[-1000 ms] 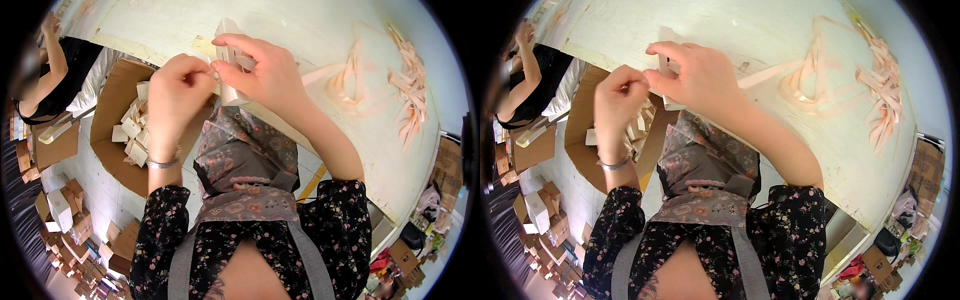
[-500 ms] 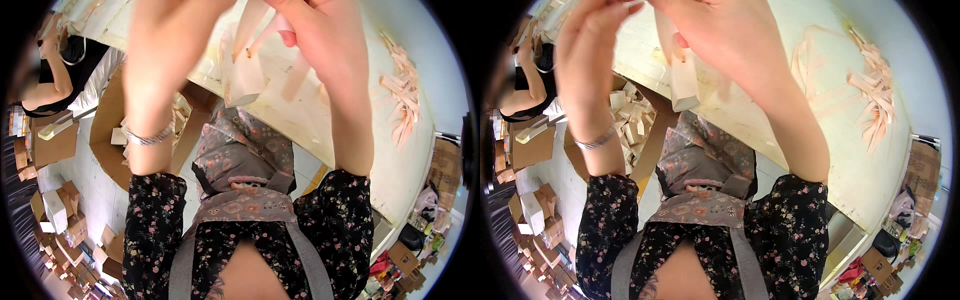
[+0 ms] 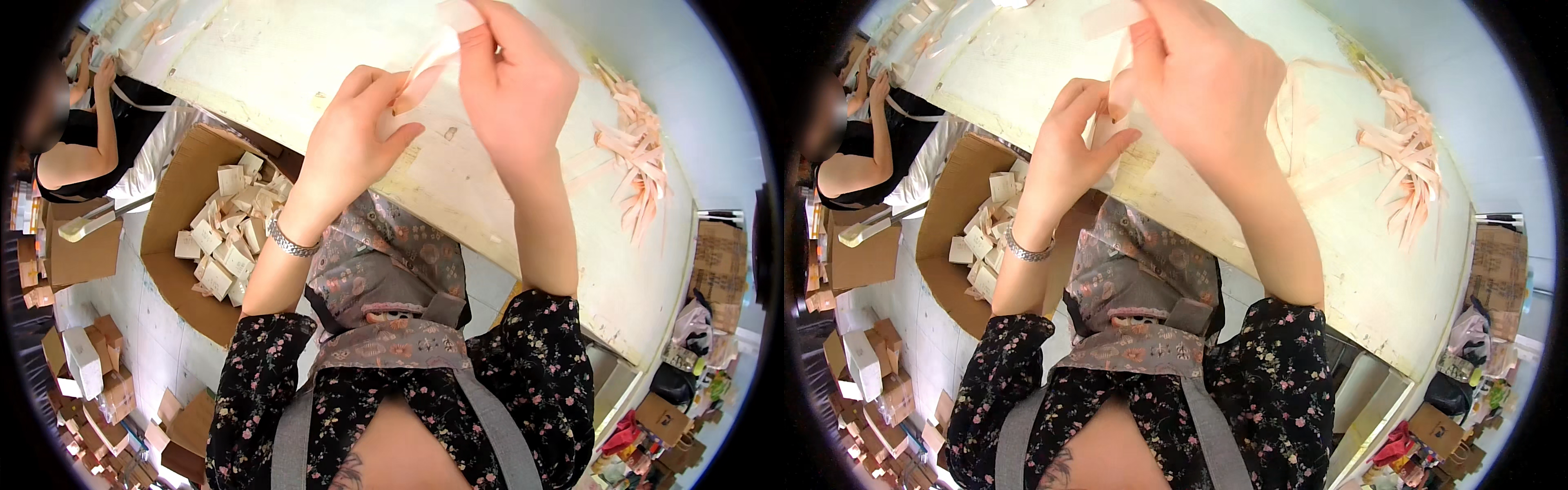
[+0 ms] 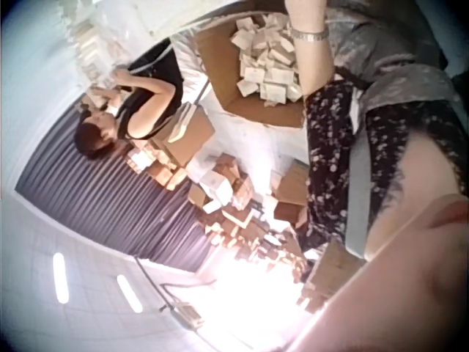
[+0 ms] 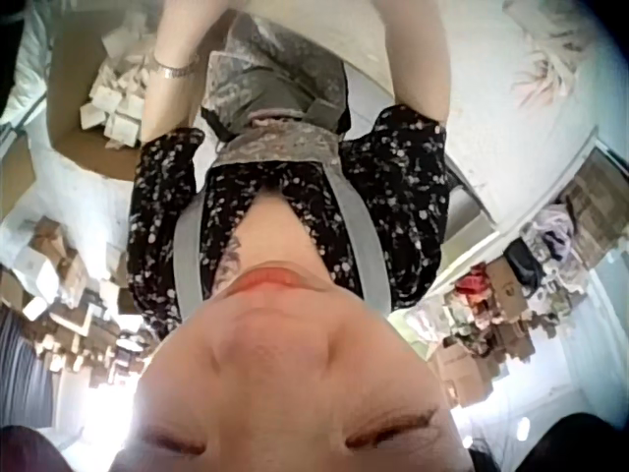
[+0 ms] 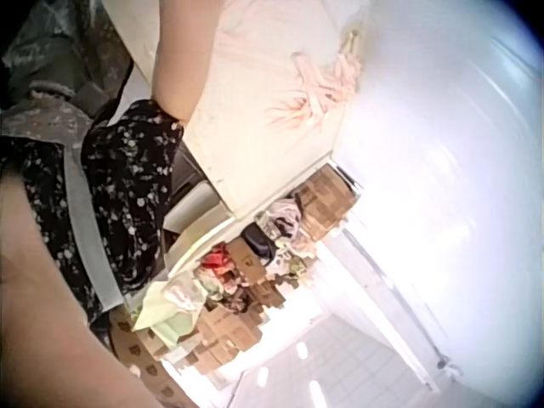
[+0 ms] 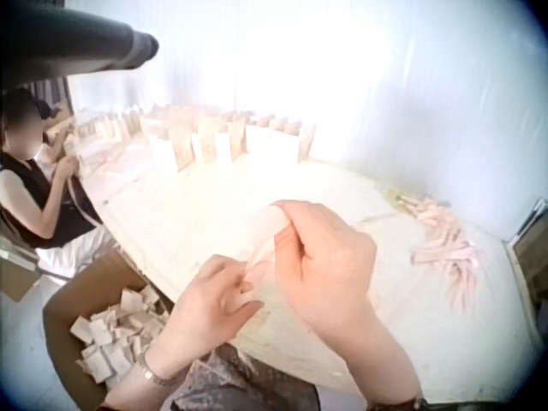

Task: The person repeatedly ties pink ribbons around small white boxes labeled 'SWEET GIFT'. They thread the ribbon through slots, tie a bow, and place the finished box on the table. The process is repeated for multiple boxes throughout the clip.

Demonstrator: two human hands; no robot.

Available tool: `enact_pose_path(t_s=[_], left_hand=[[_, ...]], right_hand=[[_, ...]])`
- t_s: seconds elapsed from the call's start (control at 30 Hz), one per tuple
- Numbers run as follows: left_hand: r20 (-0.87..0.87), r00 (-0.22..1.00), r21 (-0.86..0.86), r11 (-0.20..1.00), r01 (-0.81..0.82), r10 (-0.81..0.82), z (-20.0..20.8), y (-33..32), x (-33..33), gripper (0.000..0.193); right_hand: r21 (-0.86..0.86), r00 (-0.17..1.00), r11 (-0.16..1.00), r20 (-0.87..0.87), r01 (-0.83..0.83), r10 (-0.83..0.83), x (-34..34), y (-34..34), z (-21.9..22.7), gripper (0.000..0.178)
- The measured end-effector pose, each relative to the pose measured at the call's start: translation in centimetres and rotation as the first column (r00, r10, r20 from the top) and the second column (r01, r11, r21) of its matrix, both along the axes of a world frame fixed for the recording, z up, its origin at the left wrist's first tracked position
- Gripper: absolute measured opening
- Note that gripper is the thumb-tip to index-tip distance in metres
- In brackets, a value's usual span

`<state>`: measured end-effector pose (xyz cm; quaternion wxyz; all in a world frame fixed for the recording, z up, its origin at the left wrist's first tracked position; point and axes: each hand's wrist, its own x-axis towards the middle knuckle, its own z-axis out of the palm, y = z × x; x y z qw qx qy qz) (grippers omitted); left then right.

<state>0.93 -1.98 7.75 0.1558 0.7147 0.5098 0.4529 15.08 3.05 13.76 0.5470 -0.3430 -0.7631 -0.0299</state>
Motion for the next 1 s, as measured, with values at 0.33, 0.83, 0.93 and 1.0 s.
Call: enact_pose_path(t_s=[0.33, 0.83, 0.93, 1.0], left_hand=[[-0.277, 0.941, 0.306, 0.946, -0.107, 0.196, -0.3, 2.2, 0.4, 0.021], [0.519, 0.810, -0.210, 0.878, 0.430, -0.273, -2.1, 3.2, -2.3, 0.036], [0.551, 0.813, -0.282, 0.875, 0.393, -0.187, -1.5, 2.9, -1.6, 0.033], [0.538, 0.839, -0.349, 0.883, 0.313, -0.085, -0.4, 2.5, -0.3, 0.033]], right_hand=[[-0.171, 0.962, 0.972, -0.247, -0.164, 0.119, -1.4, 0.5, 0.1, 0.014], [-0.697, 0.907, 0.605, -0.406, -0.386, 0.112, 3.0, 1.3, -1.2, 0.028], [-0.683, 0.844, 0.570, -0.535, -0.457, 0.036, 3.8, 2.1, -3.0, 0.027], [-0.674, 0.794, 0.540, -0.608, -0.504, -0.018, 4.3, 2.6, -3.6, 0.026]])
